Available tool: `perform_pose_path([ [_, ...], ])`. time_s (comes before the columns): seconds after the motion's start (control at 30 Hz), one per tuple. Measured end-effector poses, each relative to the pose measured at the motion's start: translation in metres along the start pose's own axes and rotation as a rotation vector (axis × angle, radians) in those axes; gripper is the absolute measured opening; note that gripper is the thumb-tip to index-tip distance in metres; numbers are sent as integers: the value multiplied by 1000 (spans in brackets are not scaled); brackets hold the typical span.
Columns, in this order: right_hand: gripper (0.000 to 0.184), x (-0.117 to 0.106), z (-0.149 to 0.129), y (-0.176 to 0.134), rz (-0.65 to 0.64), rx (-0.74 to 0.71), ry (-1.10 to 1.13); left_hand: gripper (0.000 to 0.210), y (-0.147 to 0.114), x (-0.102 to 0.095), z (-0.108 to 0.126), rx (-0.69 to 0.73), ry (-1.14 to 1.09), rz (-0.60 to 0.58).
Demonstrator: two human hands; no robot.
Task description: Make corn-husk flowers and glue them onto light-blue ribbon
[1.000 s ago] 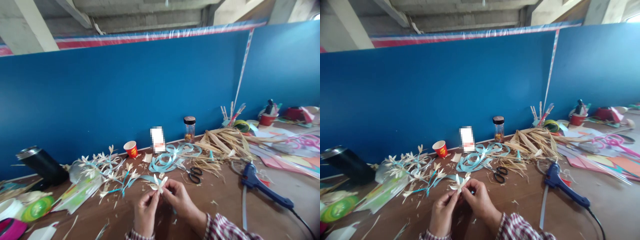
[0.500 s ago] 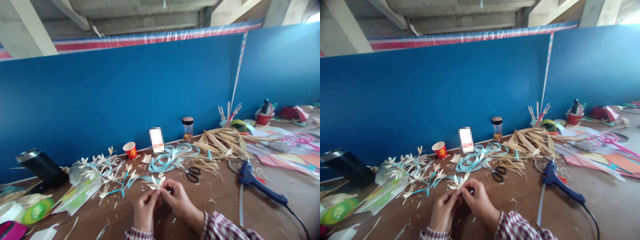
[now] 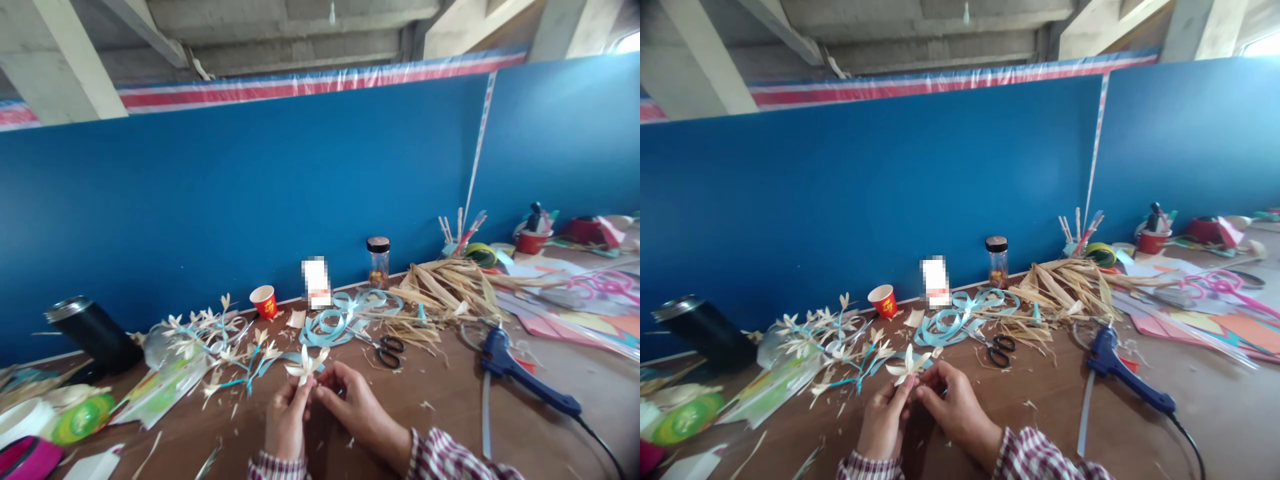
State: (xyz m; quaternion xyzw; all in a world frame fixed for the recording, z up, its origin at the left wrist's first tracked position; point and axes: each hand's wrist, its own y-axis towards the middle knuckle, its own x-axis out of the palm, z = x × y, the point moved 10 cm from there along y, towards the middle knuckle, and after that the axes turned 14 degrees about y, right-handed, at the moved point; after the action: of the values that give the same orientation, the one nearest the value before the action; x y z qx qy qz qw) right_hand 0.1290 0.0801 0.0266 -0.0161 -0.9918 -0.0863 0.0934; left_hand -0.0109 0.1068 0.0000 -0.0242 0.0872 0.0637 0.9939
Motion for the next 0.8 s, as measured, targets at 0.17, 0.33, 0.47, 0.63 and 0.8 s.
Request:
perform_pose_path([
  [0.17,13,2,6,0,-29,21,14,37,-2,8,-7,-90,-132,-89],
  [0.33,11,7,4,-2,-65,21,29,35,-2,12,-8,-112,-193,-119],
  [0.47,16,7,2,-3,-62,37,14,34,0,16,-11,-144,-226,-167],
  [0.63,18,4,0,-3,-38,49,-40,33,-1,18,-8,-142,-230,-206],
  [0.8,15,6,1,-3,-53,54,-35,32,-3,19,-5,-125,-264,-216],
])
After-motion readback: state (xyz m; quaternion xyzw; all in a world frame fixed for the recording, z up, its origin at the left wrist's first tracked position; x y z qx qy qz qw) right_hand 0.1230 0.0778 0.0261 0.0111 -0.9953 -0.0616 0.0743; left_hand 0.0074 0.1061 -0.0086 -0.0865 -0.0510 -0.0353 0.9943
